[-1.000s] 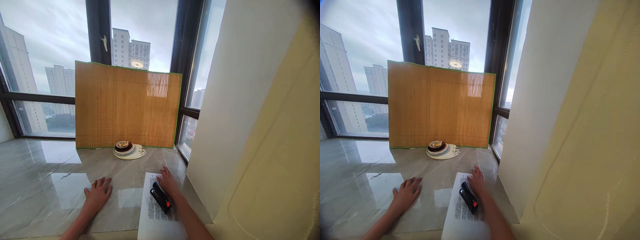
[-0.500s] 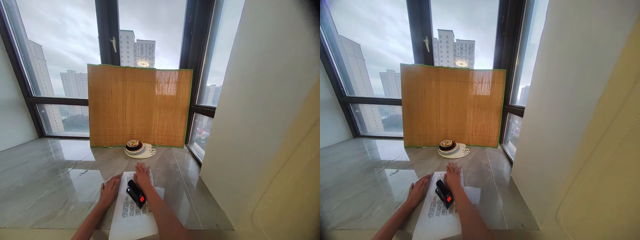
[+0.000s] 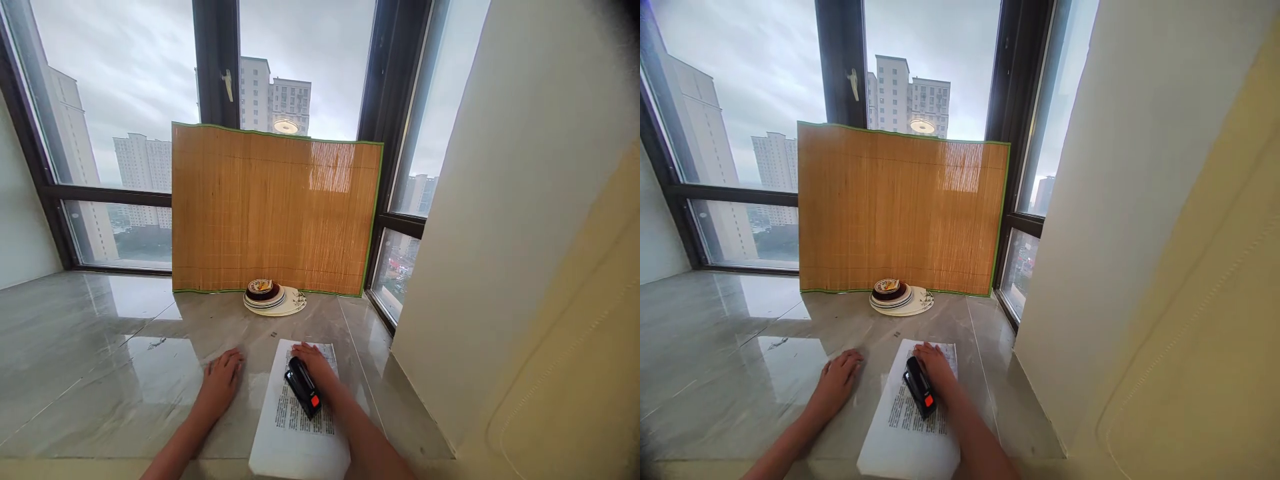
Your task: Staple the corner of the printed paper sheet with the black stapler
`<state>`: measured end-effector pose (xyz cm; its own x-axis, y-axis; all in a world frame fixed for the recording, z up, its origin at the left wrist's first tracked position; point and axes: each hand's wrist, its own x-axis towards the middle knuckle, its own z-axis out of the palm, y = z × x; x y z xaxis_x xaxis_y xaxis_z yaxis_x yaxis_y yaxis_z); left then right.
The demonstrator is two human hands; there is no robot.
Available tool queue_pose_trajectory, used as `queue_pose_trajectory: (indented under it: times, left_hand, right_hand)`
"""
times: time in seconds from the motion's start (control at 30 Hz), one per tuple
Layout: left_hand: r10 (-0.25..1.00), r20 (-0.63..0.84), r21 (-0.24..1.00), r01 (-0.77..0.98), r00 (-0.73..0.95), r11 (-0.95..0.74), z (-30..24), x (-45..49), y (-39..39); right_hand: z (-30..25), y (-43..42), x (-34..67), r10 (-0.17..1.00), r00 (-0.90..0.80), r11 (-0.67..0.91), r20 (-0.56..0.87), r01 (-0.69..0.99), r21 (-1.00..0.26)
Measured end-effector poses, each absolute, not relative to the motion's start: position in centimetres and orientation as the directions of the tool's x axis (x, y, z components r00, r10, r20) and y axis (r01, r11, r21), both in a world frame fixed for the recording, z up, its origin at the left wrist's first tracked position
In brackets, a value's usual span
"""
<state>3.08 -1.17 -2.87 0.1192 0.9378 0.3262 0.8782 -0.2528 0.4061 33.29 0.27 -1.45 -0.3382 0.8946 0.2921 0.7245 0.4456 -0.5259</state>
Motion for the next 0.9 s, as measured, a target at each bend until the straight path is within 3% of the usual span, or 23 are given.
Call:
queue_pose_trajectory:
  times: [0.13,0.23,0.43,0.6,0.9]
  left_hand:
    - [0.854,0.384,0.484,0.711,0.351,-0.510,-3.3,8.7,-2.5]
    - [0.847,0.308,0.471,0.704,0.433,-0.532,-3.7,11.8,-3.4]
    - [0.881,0.289,0.401,0.788,0.376,-0.468,-3.7,12.9,-4.5]
    - [0.883,0.324,0.381,0.807,0.340,-0.451,-4.0,13.2,-4.9]
    - [0.885,0.299,0.556,0.689,0.357,-0.466,-3.2,12.5,-4.7]
  right_hand:
    - [0.1,-0.7,34.8,0.918,-0.098,0.329,0.384,0.729,-0.600]
    - [0.4,-3.6,35.0,0.920,0.001,0.270,0.393,0.726,-0.633]
    - [-1.1,-8.9,35.6,0.929,-0.120,0.333,0.351,0.685,-0.648]
    - [-1.7,-8.4,36.8,0.932,-0.051,0.319,0.359,0.587,-0.744]
    - [-3.1,-8.1,37.7,0.933,0.109,0.262,0.342,0.443,-0.857]
